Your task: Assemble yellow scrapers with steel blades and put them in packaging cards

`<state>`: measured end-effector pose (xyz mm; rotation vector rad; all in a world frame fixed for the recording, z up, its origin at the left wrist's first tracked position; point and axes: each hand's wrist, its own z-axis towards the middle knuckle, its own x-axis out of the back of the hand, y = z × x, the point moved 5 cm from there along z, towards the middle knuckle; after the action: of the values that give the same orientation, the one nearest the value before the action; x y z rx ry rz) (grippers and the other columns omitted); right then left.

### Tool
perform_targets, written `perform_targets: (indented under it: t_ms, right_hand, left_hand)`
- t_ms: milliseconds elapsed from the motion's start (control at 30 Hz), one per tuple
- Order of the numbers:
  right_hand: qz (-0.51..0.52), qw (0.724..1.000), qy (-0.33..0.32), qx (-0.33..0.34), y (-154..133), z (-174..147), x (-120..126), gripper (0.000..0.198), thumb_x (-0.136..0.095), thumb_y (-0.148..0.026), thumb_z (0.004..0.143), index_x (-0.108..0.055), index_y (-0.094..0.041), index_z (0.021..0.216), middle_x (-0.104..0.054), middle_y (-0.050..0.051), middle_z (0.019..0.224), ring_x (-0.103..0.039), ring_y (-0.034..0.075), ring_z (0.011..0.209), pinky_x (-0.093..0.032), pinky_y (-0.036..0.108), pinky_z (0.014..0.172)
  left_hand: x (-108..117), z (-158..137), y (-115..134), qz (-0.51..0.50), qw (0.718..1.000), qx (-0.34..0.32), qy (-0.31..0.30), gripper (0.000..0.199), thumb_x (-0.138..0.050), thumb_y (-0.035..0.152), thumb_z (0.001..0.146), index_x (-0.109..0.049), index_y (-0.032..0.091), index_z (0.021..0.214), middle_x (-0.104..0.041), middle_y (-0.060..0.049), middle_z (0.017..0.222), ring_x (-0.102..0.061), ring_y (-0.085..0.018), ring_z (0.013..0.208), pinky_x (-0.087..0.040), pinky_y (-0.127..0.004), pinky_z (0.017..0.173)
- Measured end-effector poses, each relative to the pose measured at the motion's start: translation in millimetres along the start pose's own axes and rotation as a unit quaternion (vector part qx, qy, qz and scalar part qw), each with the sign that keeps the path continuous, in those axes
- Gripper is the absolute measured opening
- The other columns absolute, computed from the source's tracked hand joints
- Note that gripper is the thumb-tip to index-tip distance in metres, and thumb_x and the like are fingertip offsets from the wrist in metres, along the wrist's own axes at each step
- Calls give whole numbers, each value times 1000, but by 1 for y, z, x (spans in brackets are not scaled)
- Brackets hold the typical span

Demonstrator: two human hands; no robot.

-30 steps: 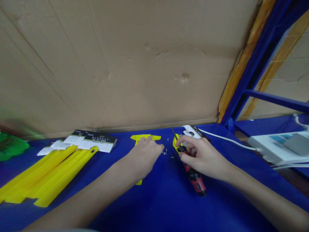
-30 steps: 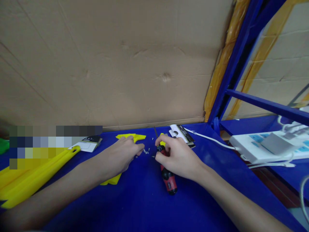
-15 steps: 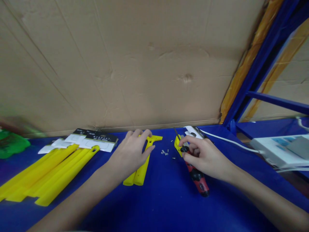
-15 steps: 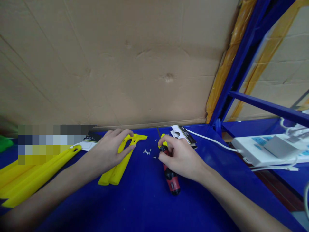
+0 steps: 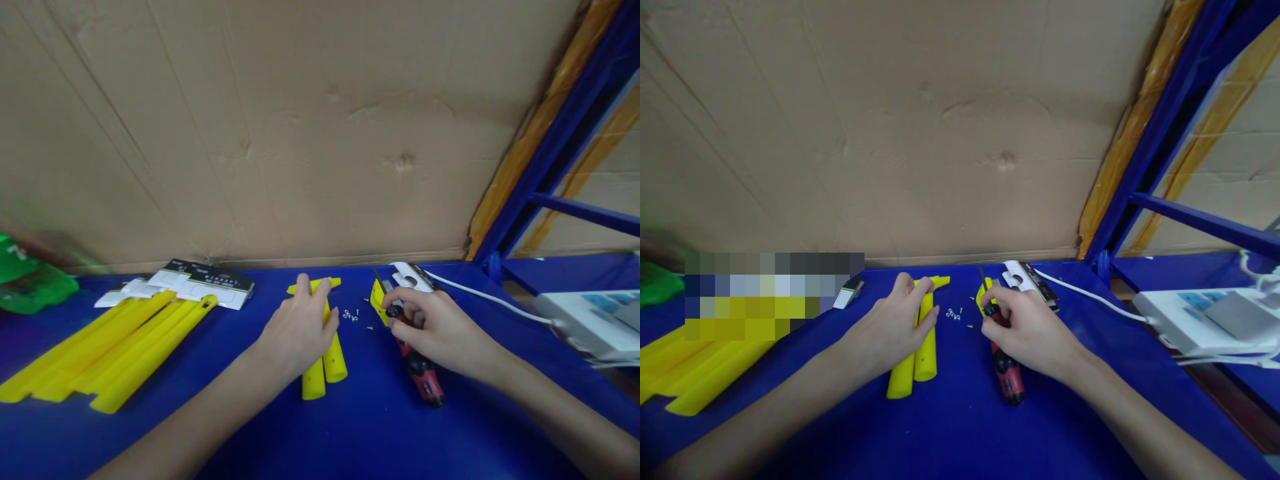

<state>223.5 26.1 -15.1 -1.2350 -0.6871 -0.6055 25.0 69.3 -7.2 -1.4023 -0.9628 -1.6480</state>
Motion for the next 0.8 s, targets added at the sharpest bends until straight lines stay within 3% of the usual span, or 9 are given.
perform_targets:
  t_ms: [233,400,533,633,800]
  right_hand:
    - [11,1000,8,7,0,1,4,20,-59,-18,80,-70,-20,96,-48,-8,53,-47,11,46,-33,24,49]
    - [16,1000,16,15,1,1,7,17,-60,-18,81,-70,-20,94,-46,-9,53,-46,10,45,-32,24,49]
    - [13,1000,16,9,2,2,9,17,-60,-17,80,-71,-20,93,-49,-9,51,-47,11,45,-32,24,49]
    - [11,1000,21,2,2,2,10,19,-60,-17,79,-72,-20,93,-48,-9,50,-46,11,45,-33,25,49]
    - [17,1000,26,-1,3,3,11,19,-60,-18,79,-71,-19,95,-48,-9,49,-46,11,44,-31,24,47]
  left_hand:
    - [-2,15,0,-2,999,-51,-4,40,-45,37,101,-59,13,130,-55,-16,119,-72,-31,91,-59,-50,86]
    - [0,18,-6,-1,995,-98,1,40,-49,40,100,-63,12,125,-56,-14,115,-68,-26,92,-57,-46,91]
    - [11,19,2,28,991,-120,48,44,-48,40,101,-66,9,125,-58,-20,115,-58,-38,109,-51,-58,97]
    - [17,24,17,33,980,-190,53,37,-42,26,103,-69,13,125,-63,-18,124,-51,-36,121,-46,-57,106]
    - [5,32,38,10,949,-314,-15,43,-43,9,96,-70,18,128,-71,-7,135,-46,-31,141,-41,-50,117]
